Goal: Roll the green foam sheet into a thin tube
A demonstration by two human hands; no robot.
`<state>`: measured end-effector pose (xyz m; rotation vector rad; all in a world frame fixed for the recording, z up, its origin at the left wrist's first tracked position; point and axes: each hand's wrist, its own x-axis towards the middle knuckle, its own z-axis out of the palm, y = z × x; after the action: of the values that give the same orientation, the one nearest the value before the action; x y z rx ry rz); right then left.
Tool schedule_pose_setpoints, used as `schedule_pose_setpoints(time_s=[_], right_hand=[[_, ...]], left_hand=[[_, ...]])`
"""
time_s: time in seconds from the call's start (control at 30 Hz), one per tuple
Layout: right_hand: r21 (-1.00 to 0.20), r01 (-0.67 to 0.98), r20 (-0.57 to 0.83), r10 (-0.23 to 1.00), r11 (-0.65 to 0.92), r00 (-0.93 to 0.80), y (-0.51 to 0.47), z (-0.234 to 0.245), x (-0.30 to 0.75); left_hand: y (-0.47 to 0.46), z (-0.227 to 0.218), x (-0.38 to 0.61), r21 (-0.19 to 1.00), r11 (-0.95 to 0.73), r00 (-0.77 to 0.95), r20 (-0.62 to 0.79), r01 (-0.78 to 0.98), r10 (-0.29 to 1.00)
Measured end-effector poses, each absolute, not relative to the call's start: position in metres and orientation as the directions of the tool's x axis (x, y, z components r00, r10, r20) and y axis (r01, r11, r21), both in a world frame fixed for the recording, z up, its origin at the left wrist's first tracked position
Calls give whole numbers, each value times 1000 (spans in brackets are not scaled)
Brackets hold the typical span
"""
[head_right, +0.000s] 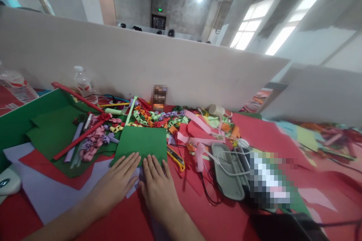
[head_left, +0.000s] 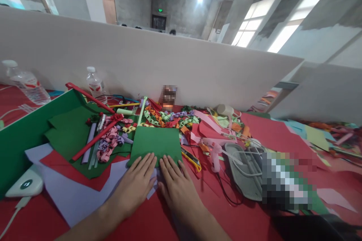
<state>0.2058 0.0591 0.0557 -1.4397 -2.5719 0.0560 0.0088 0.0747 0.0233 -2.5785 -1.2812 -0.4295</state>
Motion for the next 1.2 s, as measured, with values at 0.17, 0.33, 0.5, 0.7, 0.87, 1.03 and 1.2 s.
schedule_pose_setpoints(time_s=[0.17, 0.33, 0.5, 0.7, 0.87, 1.03, 1.2], right_hand=[[-174, 827, 98, 845, 534, -526, 76, 59, 208], [-187, 831, 68, 851, 524, -521, 78, 66, 208], [-148, 839, 90, 852, 523, -516, 47, 69, 210], [-127, 824, 73, 834, 552, -547, 12, 48, 212], [-140, 831, 70, 842, 538, -534, 20, 47, 213], [-145, 835, 71, 847, 531, -527, 37, 58, 212], [-126, 832, 99, 841, 540, -532, 32, 60, 212]], left_hand=[[92, 24, 1, -70, -604, 592, 315, 794, 742], [93, 58, -1, -61, -610, 612, 133, 790, 780], [72, 84, 3, -11, -625, 625, 24, 780, 780], [42, 68, 5, -18, -625, 625, -8, 780, 780], [41, 36, 8, -122, -605, 617, 166, 787, 769], [50, 15, 11, -104, -562, 561, 334, 820, 757], [61, 19, 6, -49, -569, 552, 323, 821, 769]])
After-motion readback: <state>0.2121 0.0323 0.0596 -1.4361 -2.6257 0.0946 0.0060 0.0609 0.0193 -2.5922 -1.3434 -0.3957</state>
